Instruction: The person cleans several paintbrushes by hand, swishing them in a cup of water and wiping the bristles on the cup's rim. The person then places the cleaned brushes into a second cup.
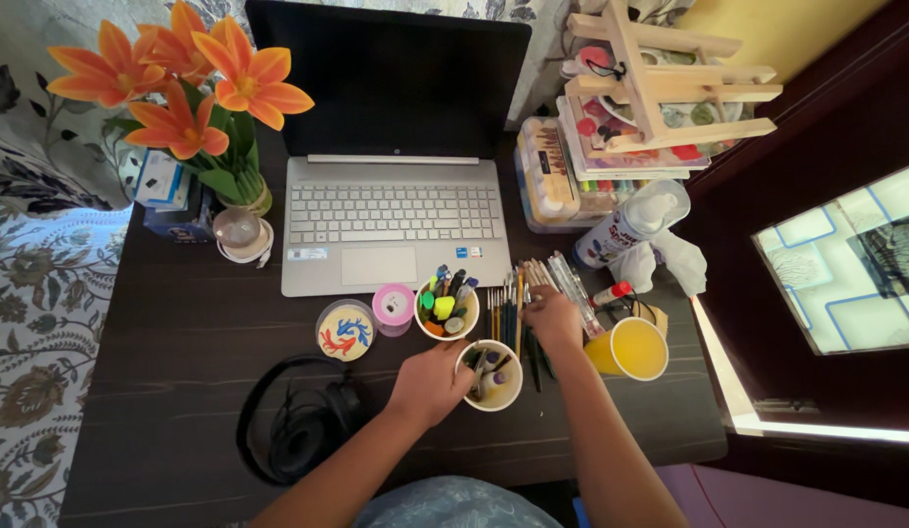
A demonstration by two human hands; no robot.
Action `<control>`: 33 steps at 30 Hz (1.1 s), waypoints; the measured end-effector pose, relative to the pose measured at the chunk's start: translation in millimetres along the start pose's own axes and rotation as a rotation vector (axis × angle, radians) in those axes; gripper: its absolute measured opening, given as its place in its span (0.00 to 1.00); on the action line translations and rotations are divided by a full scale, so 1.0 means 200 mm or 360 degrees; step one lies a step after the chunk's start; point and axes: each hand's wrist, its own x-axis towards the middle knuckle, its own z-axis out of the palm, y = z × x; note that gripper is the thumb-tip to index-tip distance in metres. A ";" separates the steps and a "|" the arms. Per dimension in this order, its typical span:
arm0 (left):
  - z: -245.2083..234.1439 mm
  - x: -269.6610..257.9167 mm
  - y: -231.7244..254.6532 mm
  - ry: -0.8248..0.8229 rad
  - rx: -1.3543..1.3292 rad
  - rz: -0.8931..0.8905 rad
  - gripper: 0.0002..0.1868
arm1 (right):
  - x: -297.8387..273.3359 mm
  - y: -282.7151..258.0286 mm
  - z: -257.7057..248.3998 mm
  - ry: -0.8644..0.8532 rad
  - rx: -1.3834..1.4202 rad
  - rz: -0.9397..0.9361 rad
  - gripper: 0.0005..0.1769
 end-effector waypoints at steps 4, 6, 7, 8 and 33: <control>0.01 0.00 -0.01 0.0014 -0.0009 -0.0001 0.19 | -0.06 -0.10 -0.06 0.0089 -0.0297 -0.0245 0.23; 0.01 -0.01 -0.01 0.0030 -0.0016 0.0020 0.18 | -0.08 -0.17 -0.10 0.0057 -0.0372 -0.0333 0.22; 0.02 -0.01 -0.01 0.0020 -0.0007 -0.0005 0.18 | -0.10 -0.20 -0.12 0.0002 -0.0304 -0.0421 0.21; 0.02 -0.01 -0.01 0.0010 0.0002 -0.0029 0.18 | -0.13 -0.23 -0.14 -0.0053 -0.0236 -0.0510 0.19; 0.04 -0.01 0.01 0.0044 0.0105 -0.0082 0.18 | -0.55 -0.45 -0.21 -0.0593 -0.1077 -0.0738 0.12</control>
